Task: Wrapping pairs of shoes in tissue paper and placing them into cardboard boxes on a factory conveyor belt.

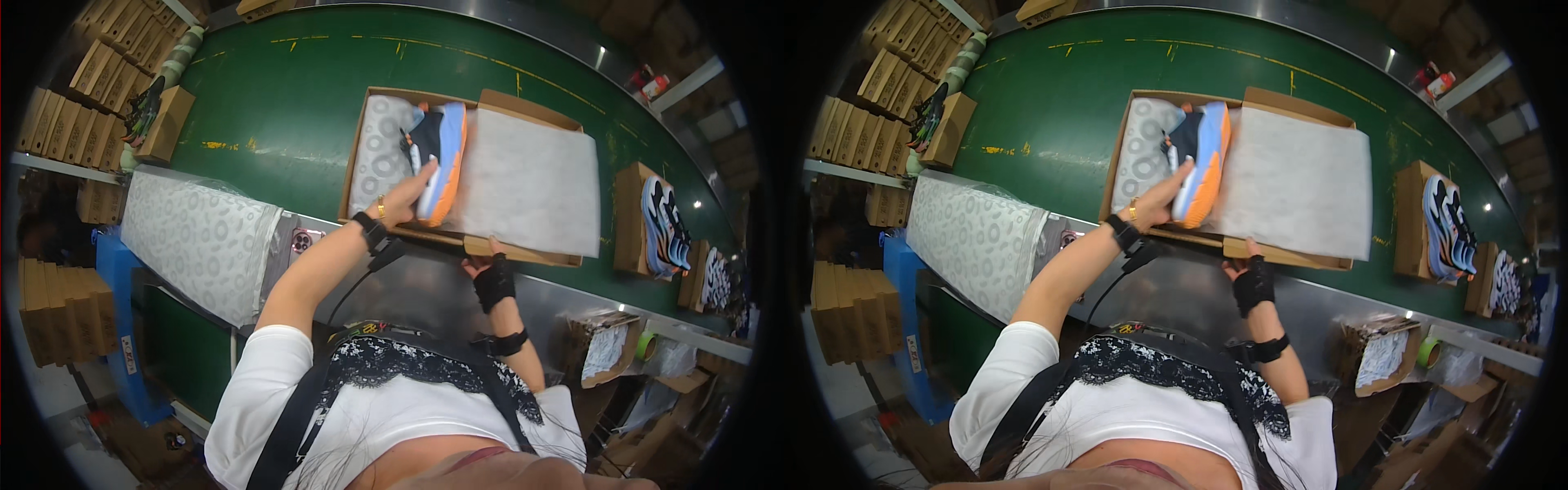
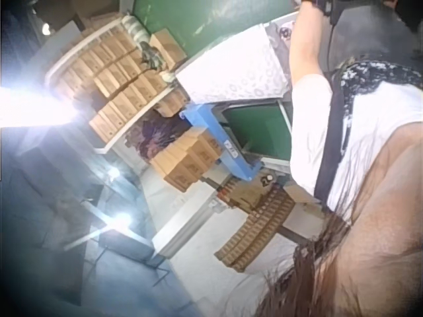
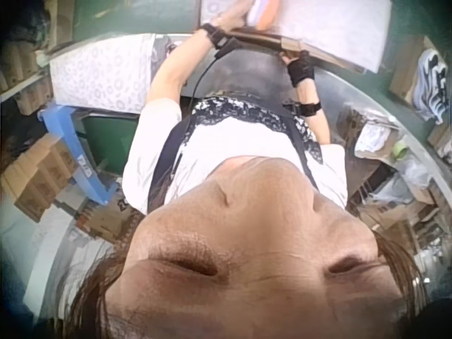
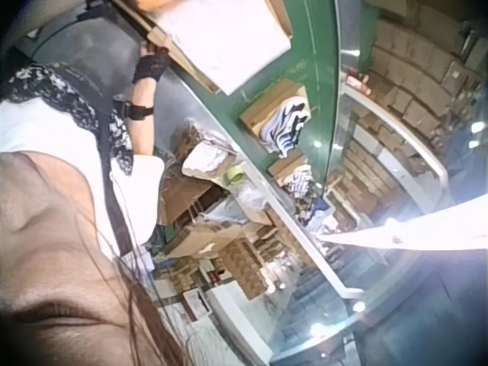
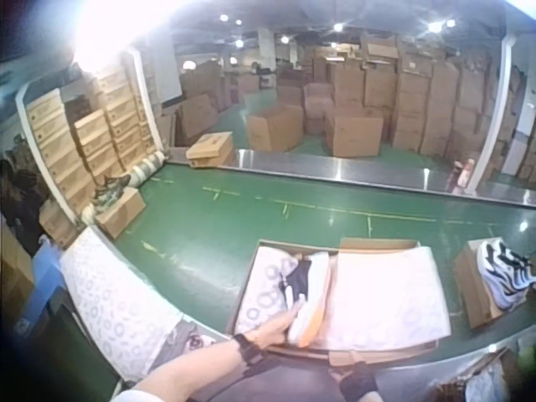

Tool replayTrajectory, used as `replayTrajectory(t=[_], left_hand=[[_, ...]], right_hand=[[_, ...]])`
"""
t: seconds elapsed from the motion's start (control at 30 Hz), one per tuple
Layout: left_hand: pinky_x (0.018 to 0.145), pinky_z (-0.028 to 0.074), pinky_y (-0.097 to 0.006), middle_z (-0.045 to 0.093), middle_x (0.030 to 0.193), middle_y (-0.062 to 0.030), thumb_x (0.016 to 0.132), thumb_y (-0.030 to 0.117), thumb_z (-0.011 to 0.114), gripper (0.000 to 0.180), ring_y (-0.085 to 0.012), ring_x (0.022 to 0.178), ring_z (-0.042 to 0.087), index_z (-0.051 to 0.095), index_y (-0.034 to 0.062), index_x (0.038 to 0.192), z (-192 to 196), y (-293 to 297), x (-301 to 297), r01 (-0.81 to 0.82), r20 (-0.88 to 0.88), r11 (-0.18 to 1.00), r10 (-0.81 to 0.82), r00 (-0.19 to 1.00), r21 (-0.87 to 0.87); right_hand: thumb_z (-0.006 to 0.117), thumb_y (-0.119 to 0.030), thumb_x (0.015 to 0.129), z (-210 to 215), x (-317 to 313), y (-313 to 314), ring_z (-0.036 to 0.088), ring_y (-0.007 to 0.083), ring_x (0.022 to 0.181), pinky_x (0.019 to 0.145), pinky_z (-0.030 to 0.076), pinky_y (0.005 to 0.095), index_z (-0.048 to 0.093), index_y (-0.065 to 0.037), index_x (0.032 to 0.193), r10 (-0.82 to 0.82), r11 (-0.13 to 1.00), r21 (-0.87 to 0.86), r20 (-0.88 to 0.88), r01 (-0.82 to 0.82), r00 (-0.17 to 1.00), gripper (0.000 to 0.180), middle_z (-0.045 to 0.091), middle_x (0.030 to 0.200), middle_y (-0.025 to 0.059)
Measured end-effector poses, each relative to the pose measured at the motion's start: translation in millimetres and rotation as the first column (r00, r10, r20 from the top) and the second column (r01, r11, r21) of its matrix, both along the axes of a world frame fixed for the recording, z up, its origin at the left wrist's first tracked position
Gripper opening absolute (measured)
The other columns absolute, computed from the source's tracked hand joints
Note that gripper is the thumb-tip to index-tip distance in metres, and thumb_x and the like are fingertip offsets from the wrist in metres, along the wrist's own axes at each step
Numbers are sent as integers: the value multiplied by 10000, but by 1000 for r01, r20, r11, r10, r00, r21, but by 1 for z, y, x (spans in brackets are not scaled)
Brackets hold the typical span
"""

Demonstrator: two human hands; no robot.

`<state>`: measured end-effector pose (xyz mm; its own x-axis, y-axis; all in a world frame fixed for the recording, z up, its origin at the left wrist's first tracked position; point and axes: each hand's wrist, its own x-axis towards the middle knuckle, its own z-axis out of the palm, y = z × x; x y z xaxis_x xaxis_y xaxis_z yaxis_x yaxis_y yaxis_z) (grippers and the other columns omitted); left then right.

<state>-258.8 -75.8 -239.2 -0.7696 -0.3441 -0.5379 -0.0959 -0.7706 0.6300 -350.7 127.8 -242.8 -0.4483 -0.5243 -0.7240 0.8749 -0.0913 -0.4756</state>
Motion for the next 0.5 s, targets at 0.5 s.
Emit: replayTrajectory(t=[0.5], left_hand=[[697,412,-333,590,872,-181,843,475,395,549,-255,855,554,548,-50,896,-63,-27,89,187,342,392,373,863,-901]], right_hand=[[416,13,765,-34,-10,-39,200,431,1211,873,319,501,364,-185,1249,596,708,656,-356,261,-720,526,266,1318,186]])
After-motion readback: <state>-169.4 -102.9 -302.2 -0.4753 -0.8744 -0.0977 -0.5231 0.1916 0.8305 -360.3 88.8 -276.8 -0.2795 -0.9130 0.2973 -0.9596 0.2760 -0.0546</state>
